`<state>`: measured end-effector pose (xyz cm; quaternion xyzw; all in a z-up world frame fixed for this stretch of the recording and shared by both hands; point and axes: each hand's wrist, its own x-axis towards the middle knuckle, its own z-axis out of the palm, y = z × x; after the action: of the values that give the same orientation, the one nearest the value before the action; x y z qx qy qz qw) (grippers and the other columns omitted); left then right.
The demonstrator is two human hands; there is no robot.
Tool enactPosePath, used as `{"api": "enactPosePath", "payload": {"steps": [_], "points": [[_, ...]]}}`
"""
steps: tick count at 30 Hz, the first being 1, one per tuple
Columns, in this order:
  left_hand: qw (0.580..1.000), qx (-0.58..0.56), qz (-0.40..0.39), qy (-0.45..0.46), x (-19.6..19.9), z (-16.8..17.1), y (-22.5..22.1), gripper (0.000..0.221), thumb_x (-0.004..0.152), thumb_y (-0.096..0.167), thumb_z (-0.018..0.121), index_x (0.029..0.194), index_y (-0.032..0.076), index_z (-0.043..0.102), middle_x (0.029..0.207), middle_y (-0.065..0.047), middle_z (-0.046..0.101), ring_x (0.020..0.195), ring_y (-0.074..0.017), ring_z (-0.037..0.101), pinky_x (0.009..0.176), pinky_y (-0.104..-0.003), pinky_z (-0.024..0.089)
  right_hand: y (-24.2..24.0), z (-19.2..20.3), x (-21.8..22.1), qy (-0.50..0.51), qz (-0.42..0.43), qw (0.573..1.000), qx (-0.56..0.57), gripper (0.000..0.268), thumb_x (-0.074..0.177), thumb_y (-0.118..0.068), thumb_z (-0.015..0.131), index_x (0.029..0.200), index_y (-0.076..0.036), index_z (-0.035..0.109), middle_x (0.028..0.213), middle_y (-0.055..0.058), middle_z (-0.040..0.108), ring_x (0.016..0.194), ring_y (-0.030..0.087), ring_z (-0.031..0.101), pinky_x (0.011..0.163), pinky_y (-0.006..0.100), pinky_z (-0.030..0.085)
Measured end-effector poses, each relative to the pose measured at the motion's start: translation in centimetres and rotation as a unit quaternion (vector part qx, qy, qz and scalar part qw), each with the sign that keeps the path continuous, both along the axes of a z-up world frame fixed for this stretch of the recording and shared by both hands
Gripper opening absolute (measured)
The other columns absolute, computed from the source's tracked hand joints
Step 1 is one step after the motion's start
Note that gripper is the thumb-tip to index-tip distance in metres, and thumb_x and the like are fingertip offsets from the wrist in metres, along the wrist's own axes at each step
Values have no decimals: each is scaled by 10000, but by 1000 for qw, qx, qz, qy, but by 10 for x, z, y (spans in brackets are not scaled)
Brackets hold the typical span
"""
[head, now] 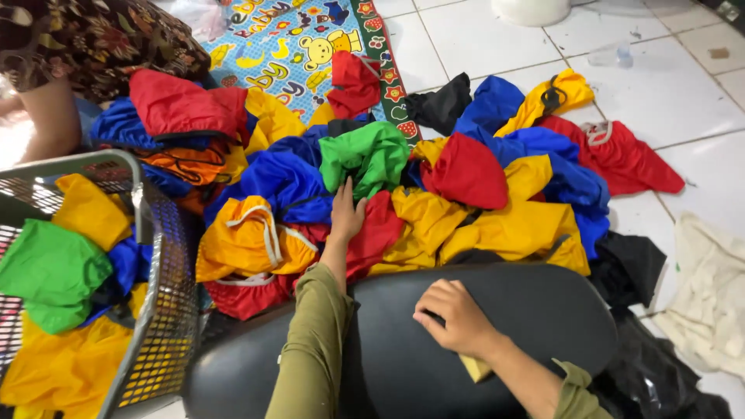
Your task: Folding colorful fabric items, placing them into clear plastic bags, and trimming loose threads with scissors.
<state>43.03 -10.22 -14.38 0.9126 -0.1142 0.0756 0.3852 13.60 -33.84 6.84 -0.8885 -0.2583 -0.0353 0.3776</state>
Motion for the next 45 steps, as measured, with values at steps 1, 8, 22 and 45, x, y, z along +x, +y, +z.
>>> {"api": "enactPosePath", "payload": {"steps": [1,8,22,45], "points": [[995,67,26,67,-3,-12,4,748,1000,430,537,1632,153,247,1586,-210,414,1434,-414,399,1095,-572,393,1,-4,0,20,-7,1000,4,164,963,-279,667,837,-179,693,840,-41,694,878,192,619,786,369,412],[981,104,56,152,-29,45,8,411,932,506,650,1137,172,772,1024,-124,764,1144,-464,540,942,-579,426,4,-25,0,-4,-10,997,-82,145,952,-304,702,852,-199,695,519,-35,573,451,181,574,598,353,523],[970,13,-226,-89,-232,369,17,423,971,11,462,1359,105,602,1146,-166,770,954,-364,754,806,-438,538,7,-7,15,118,-61,989,-71,375,827,-85,550,1136,-169,747,547,-32,545,472,151,529,528,324,434],[989,54,-43,-132,-352,343,84,204,940,8,579,1112,90,653,893,-71,684,931,-307,588,752,-437,454,-36,112,-50,-114,-225,944,-215,217,994,-351,653,1140,-237,765,1015,20,773,857,243,736,654,408,553]]}}
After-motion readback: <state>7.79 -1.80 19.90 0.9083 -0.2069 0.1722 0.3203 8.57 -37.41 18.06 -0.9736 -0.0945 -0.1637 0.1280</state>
